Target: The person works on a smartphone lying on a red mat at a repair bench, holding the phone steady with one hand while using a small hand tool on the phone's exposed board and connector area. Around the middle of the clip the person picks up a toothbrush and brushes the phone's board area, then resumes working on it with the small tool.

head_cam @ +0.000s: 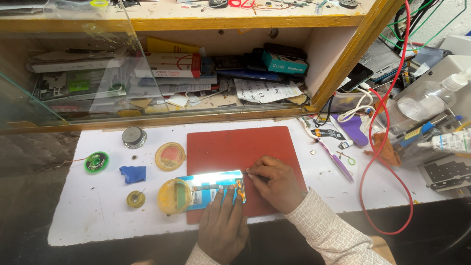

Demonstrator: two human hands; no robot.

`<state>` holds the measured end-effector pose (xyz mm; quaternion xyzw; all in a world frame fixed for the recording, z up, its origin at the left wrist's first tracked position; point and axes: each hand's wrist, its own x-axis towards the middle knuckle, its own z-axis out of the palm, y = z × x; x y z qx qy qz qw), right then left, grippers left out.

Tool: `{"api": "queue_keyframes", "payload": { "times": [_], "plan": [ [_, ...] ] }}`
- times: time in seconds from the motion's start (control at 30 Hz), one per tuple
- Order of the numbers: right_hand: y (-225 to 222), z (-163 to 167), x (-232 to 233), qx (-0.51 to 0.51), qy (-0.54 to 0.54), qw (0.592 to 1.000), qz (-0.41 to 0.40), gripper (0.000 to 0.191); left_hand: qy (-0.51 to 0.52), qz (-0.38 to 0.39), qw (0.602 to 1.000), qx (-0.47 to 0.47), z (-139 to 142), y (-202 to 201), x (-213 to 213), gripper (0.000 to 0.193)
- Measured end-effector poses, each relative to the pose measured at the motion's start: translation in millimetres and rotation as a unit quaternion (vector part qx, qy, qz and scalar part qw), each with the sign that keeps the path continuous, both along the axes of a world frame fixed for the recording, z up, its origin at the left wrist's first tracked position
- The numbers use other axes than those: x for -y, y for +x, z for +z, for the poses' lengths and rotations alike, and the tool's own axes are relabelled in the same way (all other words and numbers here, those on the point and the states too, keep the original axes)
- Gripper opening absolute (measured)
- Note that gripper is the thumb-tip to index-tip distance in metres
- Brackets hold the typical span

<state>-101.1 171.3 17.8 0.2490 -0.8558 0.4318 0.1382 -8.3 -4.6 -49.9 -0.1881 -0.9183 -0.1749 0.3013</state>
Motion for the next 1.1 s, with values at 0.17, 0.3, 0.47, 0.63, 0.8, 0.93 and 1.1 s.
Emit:
{"api": "queue_keyframes", "payload": {
  "times": [0.17, 0.3, 0.47, 0.63, 0.8, 0.93, 1.1],
  "plan": [
    [-2, -2, -2, -0.023, -0.001, 1.000, 0.010, 0.010, 0.001, 0.000, 1.000, 0.000, -1, -1, -2, 0.044],
    [-2, -5, 1, -0.024, -0.001, 1.000, 0.006, 0.008, 0.000, 0.006, 1.000, -0.003, -1, -1, -2, 0.045],
    [-1, -8, 3, -0.012, 0.007, 1.000, -0.018, 0.007, 0.006, 0.002, 1.000, -0.005, 1, 0, -2, 0.046],
    [2, -11, 6, -0.018, -0.003, 0.999, -0.037, 0.007, 0.002, -0.001, 1.000, 0.005, 1, 0, -2, 0.048],
    [3, -12, 9, -0.012, -0.005, 0.998, -0.060, 0.007, 0.002, 0.007, 1.000, 0.003, -2, 0, -2, 0.048],
    [4, -12, 12, 0.001, -0.012, 0.997, -0.071, 0.007, 0.002, 0.009, 1.000, 0.003, -2, 0, -2, 0.048],
    [4, -11, 14, -0.004, -0.002, 0.997, -0.076, 0.008, 0.004, 0.009, 1.000, -0.002, -1, 0, -2, 0.048]
  ]
}}
